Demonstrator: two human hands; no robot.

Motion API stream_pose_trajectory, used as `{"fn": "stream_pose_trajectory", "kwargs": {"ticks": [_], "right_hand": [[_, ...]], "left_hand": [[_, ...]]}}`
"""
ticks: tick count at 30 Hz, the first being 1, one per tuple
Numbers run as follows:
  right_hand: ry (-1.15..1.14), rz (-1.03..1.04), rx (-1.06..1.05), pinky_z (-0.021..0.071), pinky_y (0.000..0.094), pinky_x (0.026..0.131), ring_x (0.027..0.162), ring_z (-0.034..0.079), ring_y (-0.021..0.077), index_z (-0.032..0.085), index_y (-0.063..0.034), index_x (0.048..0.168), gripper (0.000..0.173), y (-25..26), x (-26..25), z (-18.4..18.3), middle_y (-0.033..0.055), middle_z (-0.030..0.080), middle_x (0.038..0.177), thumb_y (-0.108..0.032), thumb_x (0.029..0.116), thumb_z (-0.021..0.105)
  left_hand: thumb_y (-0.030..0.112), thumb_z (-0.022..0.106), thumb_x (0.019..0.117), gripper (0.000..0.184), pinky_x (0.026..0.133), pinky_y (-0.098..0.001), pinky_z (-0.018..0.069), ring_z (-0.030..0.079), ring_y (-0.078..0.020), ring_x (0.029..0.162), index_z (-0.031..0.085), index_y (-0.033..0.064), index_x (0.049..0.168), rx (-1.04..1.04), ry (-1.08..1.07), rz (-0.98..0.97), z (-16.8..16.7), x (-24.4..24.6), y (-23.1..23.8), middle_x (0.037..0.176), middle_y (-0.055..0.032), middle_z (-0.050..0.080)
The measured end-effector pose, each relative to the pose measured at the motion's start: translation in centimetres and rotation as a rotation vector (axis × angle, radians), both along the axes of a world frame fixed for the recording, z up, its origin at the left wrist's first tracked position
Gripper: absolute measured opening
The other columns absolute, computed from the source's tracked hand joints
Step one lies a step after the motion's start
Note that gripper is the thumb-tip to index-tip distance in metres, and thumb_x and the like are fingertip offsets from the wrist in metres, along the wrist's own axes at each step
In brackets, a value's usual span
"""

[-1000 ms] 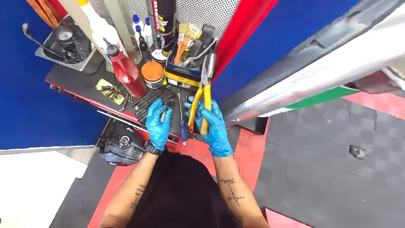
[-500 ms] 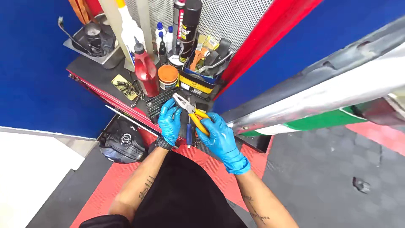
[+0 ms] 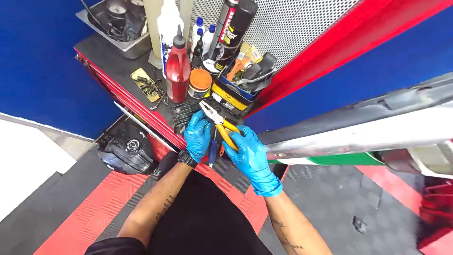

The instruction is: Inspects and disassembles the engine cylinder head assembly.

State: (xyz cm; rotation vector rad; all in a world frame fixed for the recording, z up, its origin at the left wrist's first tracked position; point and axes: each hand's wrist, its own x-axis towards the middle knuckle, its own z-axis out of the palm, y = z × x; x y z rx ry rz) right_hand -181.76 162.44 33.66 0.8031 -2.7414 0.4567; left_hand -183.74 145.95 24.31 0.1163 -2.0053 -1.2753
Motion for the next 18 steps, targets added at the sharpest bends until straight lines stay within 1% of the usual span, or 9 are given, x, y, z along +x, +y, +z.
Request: {"fn": "stream_pose_trajectory", "kwargs": {"ticks": [3,4,7,9,13,14,16,18], "right_hand": [[0.052,0.004,-0.122,0.0568,0.0387,0.084,0.106,0.067,0.0292,0.075,-0.0100,0.097,0.025,-0.1,0.2,0.3,0.0180,0.069,0.116,-0.034,0.0964,0.067],[0.044,0.000,-0.133,0.0564,0.0384,0.085,0.107,0.067,0.0292,0.075,-0.0090,0.095,0.025,-0.2,0.3,0.1,0.0185,0.068,0.116,-0.032,0.0964,0.067],[-0.039,-0.030,-0.012,0.0562,0.0409,0.083,0.105,0.067,0.0300,0.075,-0.0100,0.097,0.027,-0.2,0.0,-0.6,0.0164,0.068,0.115,-0.034,0.0975,0.062],[-0.021,-0.042,-0.014,0.0566,0.0405,0.082,0.105,0.067,0.0292,0.075,-0.0112,0.096,0.028,-0.1,-0.2,-0.3,0.0154,0.069,0.115,-0.036,0.0973,0.063],[0.025,-0.012,-0.201,0.0550,0.0357,0.087,0.108,0.065,0.0253,0.077,-0.0094,0.094,0.022,0.1,0.0,0.6,0.0164,0.068,0.115,-0.030,0.0956,0.069],[0.021,-0.005,-0.191,0.0553,0.0366,0.087,0.107,0.066,0.0262,0.076,-0.0093,0.094,0.022,0.0,0.1,0.5,0.0170,0.068,0.115,-0.030,0.0958,0.069],[-0.005,0.001,-0.084,0.0564,0.0398,0.083,0.104,0.067,0.0296,0.075,-0.0094,0.093,0.025,-0.1,0.0,-0.4,0.0177,0.068,0.115,-0.032,0.0966,0.065],[-0.019,-0.008,-0.038,0.0567,0.0397,0.082,0.104,0.067,0.0297,0.075,-0.0100,0.092,0.026,-0.2,-0.1,-1.2,0.0173,0.069,0.114,-0.033,0.0968,0.064]], "left_hand": [[0.006,0.073,0.0902,0.007,0.100,-0.0354,0.0568,0.068,-0.0229,0.117,0.078,0.0039,0.087,-0.005,0.003,-0.014,-0.1,0.0,-0.1,0.124,-0.0141,0.071],[0.007,0.073,0.0905,0.007,0.100,-0.0354,0.0566,0.068,-0.0227,0.118,0.078,0.0038,0.087,-0.005,0.001,-0.019,-0.1,0.1,0.0,0.125,-0.0140,0.071],[0.004,0.072,0.0894,0.007,0.100,-0.0357,0.0570,0.068,-0.0228,0.117,0.078,0.0032,0.087,0.013,0.002,-0.013,0.0,0.0,0.1,0.123,-0.0147,0.071],[0.005,0.073,0.0893,0.006,0.100,-0.0358,0.0572,0.068,-0.0230,0.117,0.078,0.0031,0.087,0.023,0.017,-0.014,0.0,-0.2,0.1,0.124,-0.0149,0.071],[0.008,0.075,0.0901,0.007,0.100,-0.0364,0.0573,0.068,-0.0233,0.118,0.078,0.0032,0.087,0.006,0.018,-0.010,-0.2,0.0,0.1,0.125,-0.0149,0.070],[0.008,0.075,0.0901,0.007,0.100,-0.0362,0.0574,0.068,-0.0232,0.118,0.078,0.0033,0.086,0.002,0.018,-0.005,-0.1,0.0,0.1,0.125,-0.0148,0.070],[0.005,0.073,0.0893,0.007,0.098,-0.0355,0.0576,0.069,-0.0234,0.115,0.078,0.0031,0.086,0.006,0.014,0.013,-0.1,0.0,0.2,0.122,-0.0154,0.071],[0.002,0.071,0.0878,0.008,0.097,-0.0355,0.0577,0.069,-0.0243,0.114,0.078,0.0024,0.086,0.010,0.008,0.016,0.0,0.0,0.3,0.120,-0.0167,0.072]]}}
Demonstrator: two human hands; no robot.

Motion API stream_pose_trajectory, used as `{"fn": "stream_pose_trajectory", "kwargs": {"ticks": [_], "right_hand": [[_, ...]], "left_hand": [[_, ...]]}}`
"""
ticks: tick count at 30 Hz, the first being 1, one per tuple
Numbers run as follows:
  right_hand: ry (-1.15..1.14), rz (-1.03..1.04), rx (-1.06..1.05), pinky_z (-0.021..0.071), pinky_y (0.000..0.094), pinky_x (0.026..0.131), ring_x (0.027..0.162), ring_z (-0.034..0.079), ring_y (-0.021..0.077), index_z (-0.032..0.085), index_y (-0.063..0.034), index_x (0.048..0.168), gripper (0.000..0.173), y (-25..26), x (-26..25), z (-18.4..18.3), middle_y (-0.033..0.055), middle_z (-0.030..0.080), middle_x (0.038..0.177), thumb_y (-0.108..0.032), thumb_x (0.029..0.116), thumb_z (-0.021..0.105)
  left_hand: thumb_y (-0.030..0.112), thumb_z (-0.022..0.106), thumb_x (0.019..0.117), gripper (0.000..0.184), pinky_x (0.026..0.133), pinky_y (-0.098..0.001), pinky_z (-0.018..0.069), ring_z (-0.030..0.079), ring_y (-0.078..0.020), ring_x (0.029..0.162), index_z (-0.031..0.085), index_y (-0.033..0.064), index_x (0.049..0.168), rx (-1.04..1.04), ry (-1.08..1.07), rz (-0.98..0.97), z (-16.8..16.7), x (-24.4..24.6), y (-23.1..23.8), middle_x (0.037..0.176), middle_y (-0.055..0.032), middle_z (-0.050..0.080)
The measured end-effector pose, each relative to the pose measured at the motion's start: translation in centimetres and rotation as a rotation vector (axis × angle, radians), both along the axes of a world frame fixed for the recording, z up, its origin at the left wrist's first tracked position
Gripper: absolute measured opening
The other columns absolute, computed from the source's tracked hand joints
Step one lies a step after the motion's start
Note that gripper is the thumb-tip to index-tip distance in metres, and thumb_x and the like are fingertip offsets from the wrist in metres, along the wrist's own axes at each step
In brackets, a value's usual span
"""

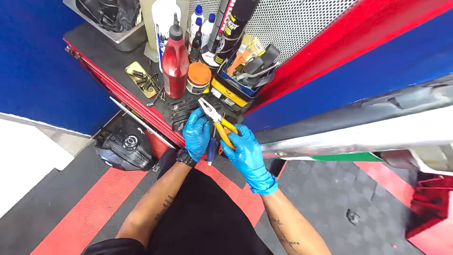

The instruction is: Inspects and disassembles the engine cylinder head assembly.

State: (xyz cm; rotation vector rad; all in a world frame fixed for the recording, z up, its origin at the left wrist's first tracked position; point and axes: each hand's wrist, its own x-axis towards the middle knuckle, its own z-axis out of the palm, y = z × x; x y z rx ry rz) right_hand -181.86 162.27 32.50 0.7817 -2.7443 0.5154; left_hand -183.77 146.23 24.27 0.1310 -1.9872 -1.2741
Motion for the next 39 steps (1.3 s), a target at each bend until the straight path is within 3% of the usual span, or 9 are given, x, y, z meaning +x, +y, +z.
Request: {"fn": "stream_pose_trajectory", "kwargs": {"ticks": [4,8,19,22,26,29,32,35,39], "right_hand": [[0.015,0.002,-0.113,0.0553,0.0372,0.084,0.106,0.066,0.0280,0.076,-0.0092,0.091,0.024,-0.1,0.3,0.2,0.0176,0.068,0.114,-0.031,0.0963,0.067],[0.000,-0.018,-0.026,0.0563,0.0391,0.081,0.102,0.067,0.0288,0.075,-0.0095,0.091,0.026,-0.4,0.3,-0.6,0.0158,0.069,0.112,-0.032,0.0970,0.064],[0.034,-0.035,-0.112,0.0556,0.0378,0.084,0.104,0.067,0.0288,0.075,-0.0089,0.090,0.022,-0.8,0.7,-0.5,0.0172,0.070,0.113,-0.028,0.0958,0.067],[0.013,-0.042,-0.046,0.0567,0.0401,0.081,0.103,0.068,0.0308,0.074,-0.0094,0.090,0.024,-0.8,0.7,-0.9,0.0174,0.070,0.114,-0.031,0.0963,0.065],[0.033,-0.049,-0.132,0.0557,0.0373,0.083,0.104,0.067,0.0282,0.074,-0.0095,0.087,0.022,-1.0,0.9,-0.8,0.0162,0.070,0.113,-0.029,0.0960,0.067],[0.005,-0.048,-0.072,0.0569,0.0407,0.081,0.102,0.068,0.0313,0.074,-0.0089,0.090,0.024,-0.9,1.0,-1.4,0.0178,0.069,0.115,-0.031,0.0963,0.065],[0.001,-0.118,-0.201,0.0566,0.0372,0.087,0.107,0.067,0.0273,0.076,-0.0092,0.090,0.024,-0.8,1.2,-1.8,0.0169,0.069,0.117,-0.031,0.0957,0.068],[-0.032,-0.326,-0.277,0.0557,0.0367,0.088,0.108,0.066,0.0272,0.077,-0.0071,0.095,0.024,-0.8,1.4,-2.6,0.0184,0.067,0.117,-0.030,0.0948,0.068],[-0.366,-0.527,-0.016,0.0567,0.0500,0.090,0.113,0.065,0.0387,0.073,-0.0042,0.115,0.036,-2.1,-0.4,-4.1,0.0234,0.063,0.128,-0.033,0.0951,0.065]], "left_hand": [[0.006,0.073,0.0900,0.006,0.099,-0.0354,0.0572,0.068,-0.0236,0.117,0.078,0.0033,0.087,-0.012,0.008,-0.007,0.1,0.1,-0.2,0.123,-0.0151,0.071],[0.003,0.070,0.0890,0.008,0.096,-0.0352,0.0577,0.069,-0.0242,0.113,0.078,0.0025,0.087,-0.021,-0.002,0.009,0.1,0.0,0.0,0.121,-0.0167,0.072],[0.006,0.071,0.0907,0.008,0.100,-0.0356,0.0564,0.068,-0.0234,0.118,0.078,0.0028,0.086,-0.051,-0.015,-0.013,0.0,0.1,-0.4,0.124,-0.0150,0.071],[0.003,0.070,0.0882,0.009,0.096,-0.0350,0.0576,0.069,-0.0237,0.113,0.076,0.0019,0.081,-0.064,-0.026,0.003,0.0,0.2,-0.2,0.118,-0.0168,0.072],[0.004,0.071,0.0896,0.008,0.097,-0.0345,0.0576,0.069,-0.0233,0.115,0.078,0.0027,0.086,-0.071,-0.019,-0.018,0.1,0.2,-0.5,0.124,-0.0157,0.071],[0.001,0.069,0.0865,0.008,0.095,-0.0354,0.0580,0.070,-0.0244,0.112,0.076,0.0021,0.082,-0.104,-0.041,0.013,0.0,0.3,-0.3,0.119,-0.0172,0.072],[0.007,0.073,0.0893,0.007,0.098,-0.0359,0.0573,0.069,-0.0238,0.117,0.077,0.0028,0.085,-0.107,-0.079,-0.008,0.1,0.2,-0.5,0.125,-0.0152,0.071],[0.012,0.074,0.0908,0.010,0.100,-0.0351,0.0564,0.068,-0.0239,0.118,0.079,0.0040,0.088,-0.141,-0.097,-0.014,0.3,0.2,-0.6,0.126,-0.0144,0.071],[0.012,0.075,0.0901,0.011,0.104,-0.0349,0.0545,0.067,-0.0248,0.120,0.077,0.0023,0.086,-0.189,-0.141,-0.038,1.1,0.3,-1.0,0.125,-0.0173,0.070]]}}
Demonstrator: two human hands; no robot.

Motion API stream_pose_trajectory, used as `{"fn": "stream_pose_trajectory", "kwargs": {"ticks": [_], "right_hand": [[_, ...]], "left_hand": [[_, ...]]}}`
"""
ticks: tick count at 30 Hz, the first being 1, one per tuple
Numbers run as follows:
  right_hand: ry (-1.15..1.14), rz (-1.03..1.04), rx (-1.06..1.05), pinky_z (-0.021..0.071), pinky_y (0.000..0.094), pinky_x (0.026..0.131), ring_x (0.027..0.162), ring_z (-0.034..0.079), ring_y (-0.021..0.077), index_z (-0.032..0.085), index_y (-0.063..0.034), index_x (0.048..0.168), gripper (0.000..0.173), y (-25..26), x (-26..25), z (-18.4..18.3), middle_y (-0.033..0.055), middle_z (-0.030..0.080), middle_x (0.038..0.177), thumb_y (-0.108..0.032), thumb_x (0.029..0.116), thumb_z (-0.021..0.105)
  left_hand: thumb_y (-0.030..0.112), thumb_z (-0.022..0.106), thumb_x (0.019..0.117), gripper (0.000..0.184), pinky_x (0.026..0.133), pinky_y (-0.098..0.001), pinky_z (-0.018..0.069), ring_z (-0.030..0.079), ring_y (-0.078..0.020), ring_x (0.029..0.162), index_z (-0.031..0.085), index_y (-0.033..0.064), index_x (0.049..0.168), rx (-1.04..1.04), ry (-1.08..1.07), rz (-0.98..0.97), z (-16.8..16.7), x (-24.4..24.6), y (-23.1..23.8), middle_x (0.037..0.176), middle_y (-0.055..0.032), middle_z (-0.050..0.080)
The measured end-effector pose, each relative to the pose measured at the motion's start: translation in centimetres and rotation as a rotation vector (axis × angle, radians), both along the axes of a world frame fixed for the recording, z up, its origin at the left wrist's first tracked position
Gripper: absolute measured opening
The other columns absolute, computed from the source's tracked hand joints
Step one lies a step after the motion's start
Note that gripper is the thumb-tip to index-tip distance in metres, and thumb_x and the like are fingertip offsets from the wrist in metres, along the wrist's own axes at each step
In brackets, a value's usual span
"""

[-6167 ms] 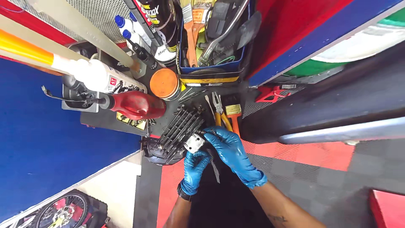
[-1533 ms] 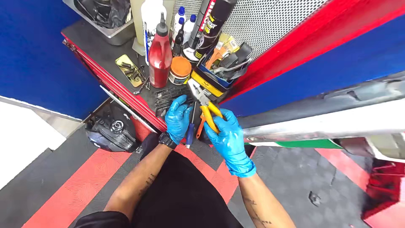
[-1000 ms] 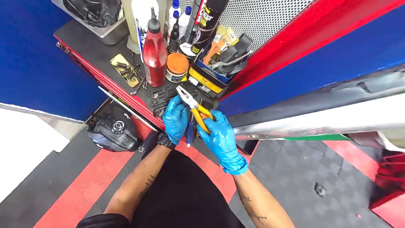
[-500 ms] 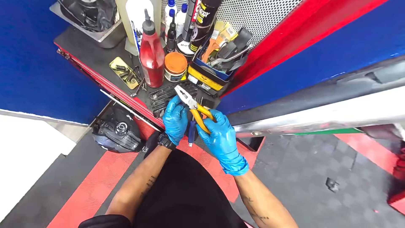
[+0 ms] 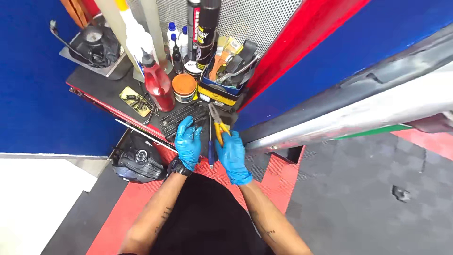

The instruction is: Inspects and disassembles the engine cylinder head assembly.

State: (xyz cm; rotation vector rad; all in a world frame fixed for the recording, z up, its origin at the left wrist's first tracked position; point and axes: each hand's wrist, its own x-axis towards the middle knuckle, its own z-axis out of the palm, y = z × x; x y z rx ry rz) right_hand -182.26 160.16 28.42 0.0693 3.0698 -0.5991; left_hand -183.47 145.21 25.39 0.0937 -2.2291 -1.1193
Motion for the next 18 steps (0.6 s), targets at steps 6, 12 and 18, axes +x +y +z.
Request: {"fn": "stream_pose_trajectory", "kwargs": {"ticks": [6,12,18], "right_hand": [[-0.089,-0.112,-0.021,0.0580,0.0530,0.083,0.111,0.065,0.0424,0.072,-0.0041,0.116,0.034,-1.9,-1.8,-3.0,0.0257,0.063,0.126,-0.028,0.0936,0.065],[-0.124,-0.097,-0.108,0.0553,0.0597,0.087,0.111,0.064,0.0481,0.071,-0.0006,0.121,0.037,-2.3,-3.4,-5.2,0.0300,0.063,0.125,-0.018,0.0893,0.072],[0.047,0.012,-0.506,0.0525,0.0516,0.100,0.117,0.066,0.0353,0.073,-0.0070,0.119,0.026,-1.9,-2.2,-2.9,0.0174,0.070,0.122,-0.019,0.0982,0.062]], "left_hand": [[0.015,0.075,0.0902,0.013,0.104,-0.0310,0.0530,0.066,-0.0215,0.119,0.078,0.0017,0.091,-0.092,-0.140,-0.049,1.6,0.2,-1.0,0.127,-0.0175,0.068],[0.012,0.077,0.0882,0.012,0.106,-0.0304,0.0503,0.062,-0.0233,0.123,0.077,0.0000,0.087,-0.119,-0.138,-0.113,2.2,0.3,-1.2,0.126,-0.0208,0.066],[0.010,0.078,0.0866,0.011,0.106,-0.0298,0.0499,0.061,-0.0229,0.123,0.077,-0.0007,0.086,-0.109,-0.156,-0.130,2.4,0.2,-1.4,0.128,-0.0225,0.064]]}}
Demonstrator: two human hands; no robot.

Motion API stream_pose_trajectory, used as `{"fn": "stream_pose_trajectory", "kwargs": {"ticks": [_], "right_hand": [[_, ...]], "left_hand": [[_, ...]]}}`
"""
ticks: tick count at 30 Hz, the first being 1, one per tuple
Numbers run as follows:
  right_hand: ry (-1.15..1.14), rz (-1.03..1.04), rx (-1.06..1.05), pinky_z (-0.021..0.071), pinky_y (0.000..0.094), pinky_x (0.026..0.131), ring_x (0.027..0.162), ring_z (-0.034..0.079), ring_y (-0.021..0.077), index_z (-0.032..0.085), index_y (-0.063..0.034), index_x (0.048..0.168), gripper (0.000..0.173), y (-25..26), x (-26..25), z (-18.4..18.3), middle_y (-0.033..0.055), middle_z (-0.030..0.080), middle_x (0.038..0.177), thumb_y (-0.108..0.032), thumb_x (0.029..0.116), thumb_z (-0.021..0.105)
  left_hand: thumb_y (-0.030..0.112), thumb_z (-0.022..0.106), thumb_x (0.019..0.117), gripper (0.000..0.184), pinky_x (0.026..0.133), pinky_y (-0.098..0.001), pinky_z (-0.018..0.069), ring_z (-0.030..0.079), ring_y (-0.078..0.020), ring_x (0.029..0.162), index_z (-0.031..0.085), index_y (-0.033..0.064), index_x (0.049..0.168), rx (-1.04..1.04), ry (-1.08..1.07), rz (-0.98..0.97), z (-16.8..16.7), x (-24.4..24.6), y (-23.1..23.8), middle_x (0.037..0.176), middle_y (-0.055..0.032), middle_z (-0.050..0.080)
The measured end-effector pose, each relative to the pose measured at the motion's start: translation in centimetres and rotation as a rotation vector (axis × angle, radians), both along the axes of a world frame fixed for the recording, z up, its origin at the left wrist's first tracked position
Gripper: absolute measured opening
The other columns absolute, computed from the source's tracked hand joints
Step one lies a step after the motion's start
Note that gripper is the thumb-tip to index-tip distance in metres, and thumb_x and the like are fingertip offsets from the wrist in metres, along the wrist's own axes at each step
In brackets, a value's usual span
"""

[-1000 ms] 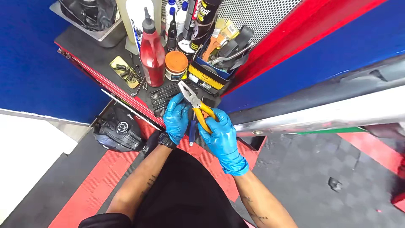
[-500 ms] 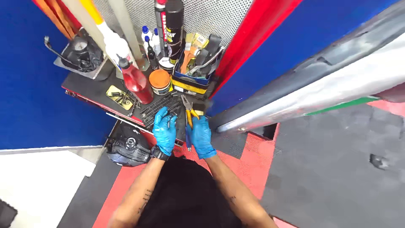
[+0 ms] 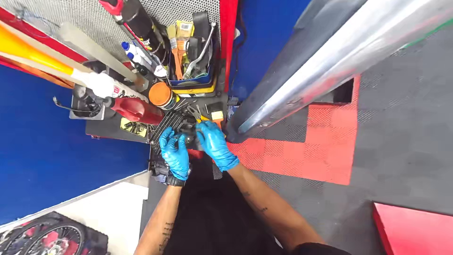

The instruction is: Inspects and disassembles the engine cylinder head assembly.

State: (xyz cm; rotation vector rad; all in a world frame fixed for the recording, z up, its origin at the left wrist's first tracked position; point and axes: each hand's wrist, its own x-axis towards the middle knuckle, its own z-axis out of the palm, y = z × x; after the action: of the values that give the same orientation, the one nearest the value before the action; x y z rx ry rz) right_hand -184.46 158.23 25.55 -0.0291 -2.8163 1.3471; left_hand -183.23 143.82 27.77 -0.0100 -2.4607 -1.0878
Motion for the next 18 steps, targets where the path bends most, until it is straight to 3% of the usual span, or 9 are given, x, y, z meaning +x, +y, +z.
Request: {"fn": "stream_pose_trajectory", "kwargs": {"ticks": [3,5,18], "right_hand": [[-0.255,0.130,-0.387,0.0505,0.0418,0.107,0.118,0.067,0.0205,0.071,-0.0098,0.128,0.030,-0.2,-1.5,-0.2,0.0100,0.072,0.124,-0.016,0.0998,0.060],[-0.345,0.139,-0.483,0.0510,0.0395,0.106,0.115,0.068,0.0177,0.071,-0.0083,0.127,0.030,-0.5,-2.5,-0.6,0.0098,0.073,0.122,-0.015,0.0993,0.062],[-0.353,-0.103,-0.537,0.0572,0.0395,0.092,0.097,0.072,0.0154,0.079,-0.0083,0.105,0.018,-1.6,-2.6,-1.1,0.0065,0.077,0.102,-0.012,0.0884,0.073]], "left_hand": [[0.010,0.077,0.0874,0.011,0.106,-0.0304,0.0498,0.061,-0.0223,0.123,0.077,-0.0006,0.087,-0.004,-0.005,-0.028,0.1,0.0,-0.3,0.126,-0.0211,0.065],[0.009,0.077,0.0874,0.010,0.107,-0.0302,0.0500,0.061,-0.0219,0.124,0.076,-0.0008,0.086,0.011,-0.011,-0.034,0.3,-0.1,-0.3,0.127,-0.0205,0.065],[0.001,0.077,0.0851,0.005,0.099,-0.0316,0.0564,0.067,-0.0220,0.115,0.074,-0.0031,0.085,0.154,0.067,-0.095,2.1,-0.2,-1.2,0.117,-0.0191,0.070]]}}
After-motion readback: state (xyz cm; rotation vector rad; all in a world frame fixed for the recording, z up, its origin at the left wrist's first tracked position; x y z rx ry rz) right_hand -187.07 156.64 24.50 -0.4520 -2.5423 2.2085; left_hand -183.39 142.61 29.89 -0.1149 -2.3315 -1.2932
